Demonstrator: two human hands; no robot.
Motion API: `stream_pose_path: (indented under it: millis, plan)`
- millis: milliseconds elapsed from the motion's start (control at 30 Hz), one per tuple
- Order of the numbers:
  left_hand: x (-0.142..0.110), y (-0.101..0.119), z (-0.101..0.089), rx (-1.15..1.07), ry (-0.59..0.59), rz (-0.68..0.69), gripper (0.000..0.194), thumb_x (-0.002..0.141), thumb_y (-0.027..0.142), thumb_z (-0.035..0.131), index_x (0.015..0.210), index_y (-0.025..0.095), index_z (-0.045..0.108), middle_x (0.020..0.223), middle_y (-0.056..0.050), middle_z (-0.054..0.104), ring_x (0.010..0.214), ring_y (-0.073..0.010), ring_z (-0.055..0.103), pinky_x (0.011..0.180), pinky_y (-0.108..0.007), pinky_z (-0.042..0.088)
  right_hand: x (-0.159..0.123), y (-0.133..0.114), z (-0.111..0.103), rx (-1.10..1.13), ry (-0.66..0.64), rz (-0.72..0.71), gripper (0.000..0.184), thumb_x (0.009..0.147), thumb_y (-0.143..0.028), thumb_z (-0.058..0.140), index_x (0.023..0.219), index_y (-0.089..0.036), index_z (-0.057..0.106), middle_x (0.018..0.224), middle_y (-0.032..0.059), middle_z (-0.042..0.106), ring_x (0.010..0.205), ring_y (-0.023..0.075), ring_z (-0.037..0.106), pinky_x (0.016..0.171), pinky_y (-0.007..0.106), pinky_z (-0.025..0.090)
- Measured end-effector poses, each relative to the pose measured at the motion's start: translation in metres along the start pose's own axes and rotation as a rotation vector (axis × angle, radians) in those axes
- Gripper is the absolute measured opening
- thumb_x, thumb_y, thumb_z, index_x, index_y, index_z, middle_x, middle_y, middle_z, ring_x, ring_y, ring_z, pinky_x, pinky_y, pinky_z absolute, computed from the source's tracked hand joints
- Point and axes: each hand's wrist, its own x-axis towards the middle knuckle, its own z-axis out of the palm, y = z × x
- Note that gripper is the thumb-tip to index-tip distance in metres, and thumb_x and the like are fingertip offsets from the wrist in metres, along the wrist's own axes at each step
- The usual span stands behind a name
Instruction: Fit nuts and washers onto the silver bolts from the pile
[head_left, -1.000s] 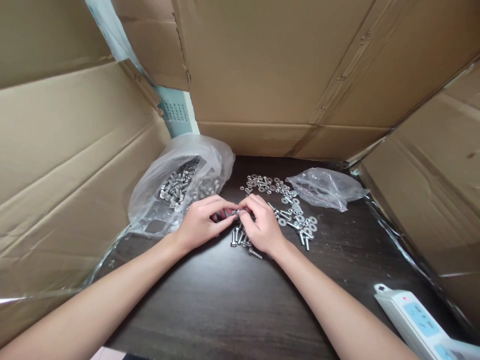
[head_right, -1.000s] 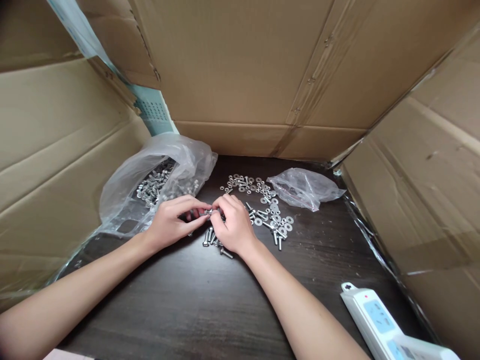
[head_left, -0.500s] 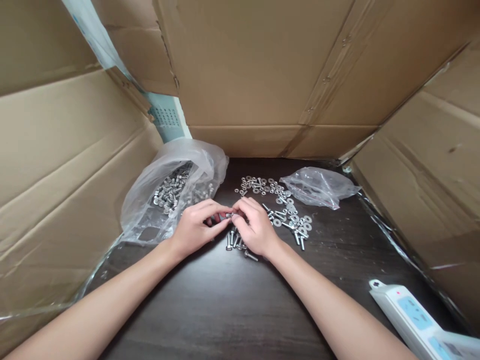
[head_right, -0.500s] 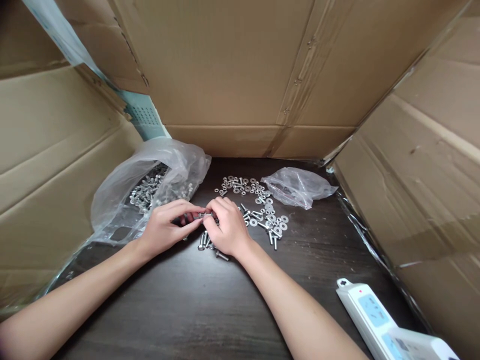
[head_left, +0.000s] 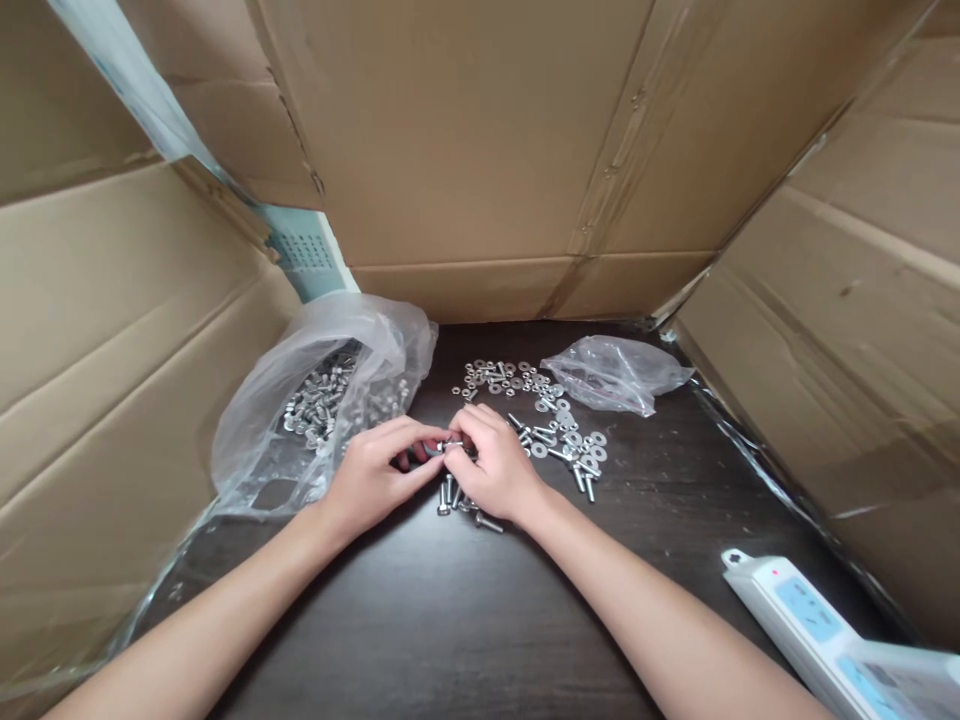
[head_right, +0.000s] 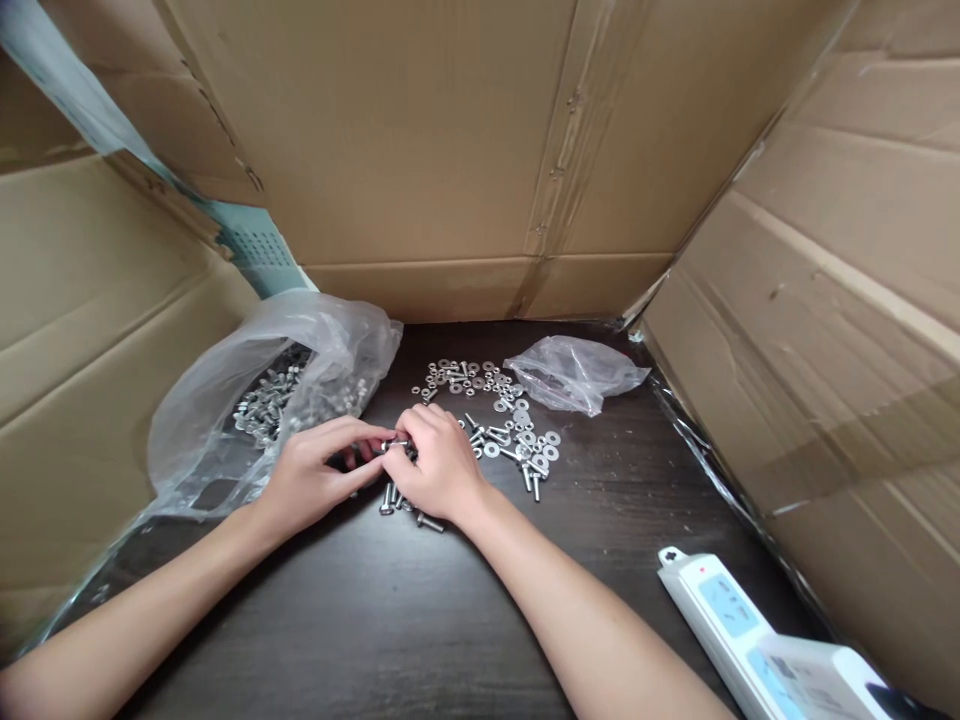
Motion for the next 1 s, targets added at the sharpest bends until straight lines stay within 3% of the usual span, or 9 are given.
stream_pose_path:
  millis: [867, 1000]
  plan:
    - [-0.0005, -0.0016, 0.001, -0.033, -0.025, -0.075, 0.018, 0.093, 0.025, 0.071, 0.109, 0.019, 0.077, 0.089, -0.002, 0.079, 0.068, -0.0111, 0.071, 0.06, -0.017, 0.056, -0.0011, 0.0012, -0.0008, 0.042, 0.019, 0.024, 0.01, 0.084, -0.021, 0.047, 0.075, -0.024, 0.043, 0.075, 0.0011, 0.052, 0.076, 0.0199, 0.048, 0.07, 0.034, 0.037]
    - [-0.0005, -0.001, -0.0001, -0.034, -0.009, -0.068, 0.017, 0.092, 0.023, 0.072, 0.107, 0.017, 0.076, 0.089, -0.002, 0.079, 0.068, -0.0107, 0.071, 0.06, -0.017, 0.056, -0.0009, 0.001, -0.0007, 0.022, -0.005, 0.019, 0.02, 0.091, -0.022, 0.046, 0.072, -0.023, 0.043, 0.072, 0.0011, 0.053, 0.074, 0.0194, 0.048, 0.071, 0.034, 0.037]
